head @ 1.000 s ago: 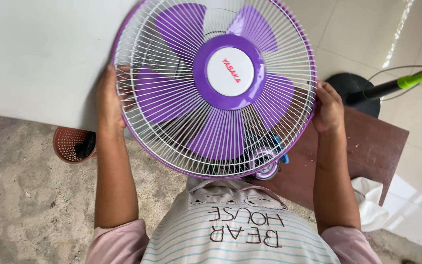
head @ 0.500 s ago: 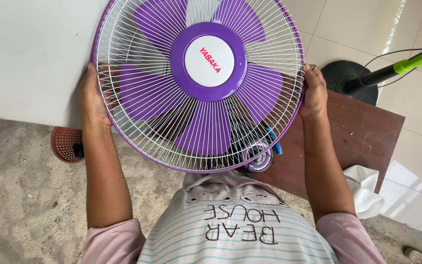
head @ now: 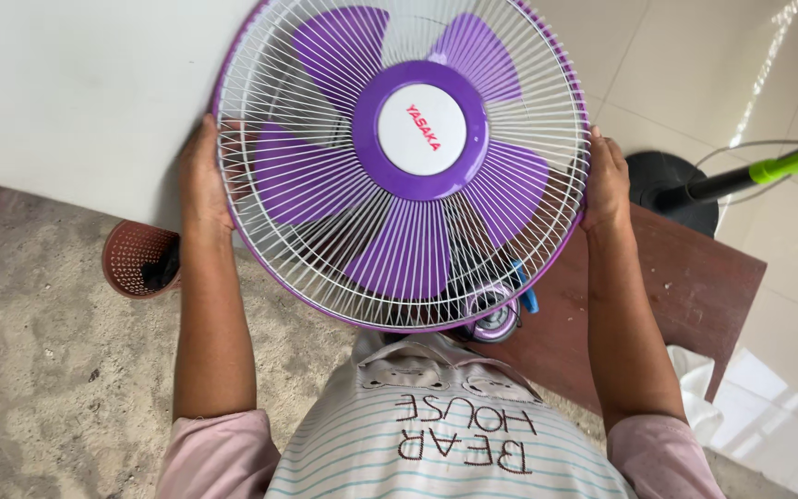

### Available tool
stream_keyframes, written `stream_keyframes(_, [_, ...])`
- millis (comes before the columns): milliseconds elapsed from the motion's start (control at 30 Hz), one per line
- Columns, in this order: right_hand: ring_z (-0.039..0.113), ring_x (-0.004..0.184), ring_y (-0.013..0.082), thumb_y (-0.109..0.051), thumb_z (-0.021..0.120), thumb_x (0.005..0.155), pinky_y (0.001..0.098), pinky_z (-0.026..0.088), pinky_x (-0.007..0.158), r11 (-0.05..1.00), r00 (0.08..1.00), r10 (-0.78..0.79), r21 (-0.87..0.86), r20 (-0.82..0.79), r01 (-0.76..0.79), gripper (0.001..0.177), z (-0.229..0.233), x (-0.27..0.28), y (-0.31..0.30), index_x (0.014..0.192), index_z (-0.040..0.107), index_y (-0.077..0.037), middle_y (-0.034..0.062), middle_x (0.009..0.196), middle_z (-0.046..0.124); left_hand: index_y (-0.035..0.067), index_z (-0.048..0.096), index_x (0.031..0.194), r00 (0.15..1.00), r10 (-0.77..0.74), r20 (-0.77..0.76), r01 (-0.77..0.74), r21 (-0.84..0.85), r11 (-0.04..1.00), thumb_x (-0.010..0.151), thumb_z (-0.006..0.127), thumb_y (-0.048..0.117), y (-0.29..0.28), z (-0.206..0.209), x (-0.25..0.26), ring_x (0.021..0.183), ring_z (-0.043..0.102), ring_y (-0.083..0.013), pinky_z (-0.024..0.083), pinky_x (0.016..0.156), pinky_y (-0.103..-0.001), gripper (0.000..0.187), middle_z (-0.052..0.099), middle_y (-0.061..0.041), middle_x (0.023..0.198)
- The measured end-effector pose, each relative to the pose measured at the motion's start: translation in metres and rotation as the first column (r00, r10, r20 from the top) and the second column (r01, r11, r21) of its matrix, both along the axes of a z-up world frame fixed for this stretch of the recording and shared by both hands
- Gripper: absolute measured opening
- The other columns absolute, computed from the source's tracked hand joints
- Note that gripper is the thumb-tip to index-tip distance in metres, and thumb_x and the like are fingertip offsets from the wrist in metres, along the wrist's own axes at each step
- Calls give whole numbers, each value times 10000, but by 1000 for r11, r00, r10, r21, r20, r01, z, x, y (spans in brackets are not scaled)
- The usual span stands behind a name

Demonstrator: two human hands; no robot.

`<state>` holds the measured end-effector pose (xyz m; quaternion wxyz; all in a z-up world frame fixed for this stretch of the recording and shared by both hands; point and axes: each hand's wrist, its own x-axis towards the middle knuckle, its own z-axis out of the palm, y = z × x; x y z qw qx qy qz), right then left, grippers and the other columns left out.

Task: The person assembles a purple electric fan by attaching the front and rear wire cages to the fan blade assembly. They align and press the cages into place, then use a screwdriver to tighten the central fastener, completing the assembly.

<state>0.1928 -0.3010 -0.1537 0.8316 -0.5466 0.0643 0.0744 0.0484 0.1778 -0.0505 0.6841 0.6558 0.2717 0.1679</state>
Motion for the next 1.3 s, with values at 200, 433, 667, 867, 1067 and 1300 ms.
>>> stream_keyframes(200, [691,820,109,-262,500,1110,243,596,695,996,999,31,-82,30,-28,335,-3,3,-1,1262,619,12,72,1017,704,48,675,1189,994,-63,88,77,-161,984,1054,474,427,-4,-1,-7,692,742,-134,650,571,-284,450,745,-100,926])
stream_keyframes(433, [721,820,147,-230,482,1127,275,632,695,1000,1000,-21,-9,-8,21,308,-9,9,0,1251,630,9,96,1029,715,93,607,1369,936,-65,346,183,-322,929,1001,592,398,-14,-37,-27,914,755,-141,672,768,-309,479,742,-63,1114])
stream_keyframes(667, [754,954,219,-219,376,1145,338,666,824,999,1000,30,-25,-2,-30,396,7,15,-1,1318,600,58,174,1128,716,92,494,1509,933,12,359,111,-322,940,1006,587,478,-50,-48,-53,1099,709,-228,648,916,-395,641,656,-155,1333])
stream_keyframes(867, [755,1091,266,-188,342,1136,357,661,921,991,994,101,81,49,-105,427,5,20,-7,1379,575,75,210,1247,704,157,223,1598,937,68,343,15,-236,972,1016,440,515,-92,-46,-70,1293,632,-338,670,940,-473,717,425,-211,1534])
stream_keyframes(1067, [726,1045,250,-185,318,1160,356,648,914,989,992,115,84,53,-119,445,-6,34,-18,1412,568,84,197,1214,680,106,277,1619,930,145,337,-103,-140,985,1078,363,520,-100,-37,-61,1321,634,-363,652,903,-443,687,408,-264,1574])
stream_keyframes(1300, [731,1013,233,-170,282,1134,353,633,865,981,982,178,69,58,-182,474,-7,34,-16,1399,581,84,201,1194,692,114,300,1577,953,197,231,-170,-133,976,1024,408,498,-91,-36,-59,1091,733,-289,726,792,-388,681,569,-199,1353])
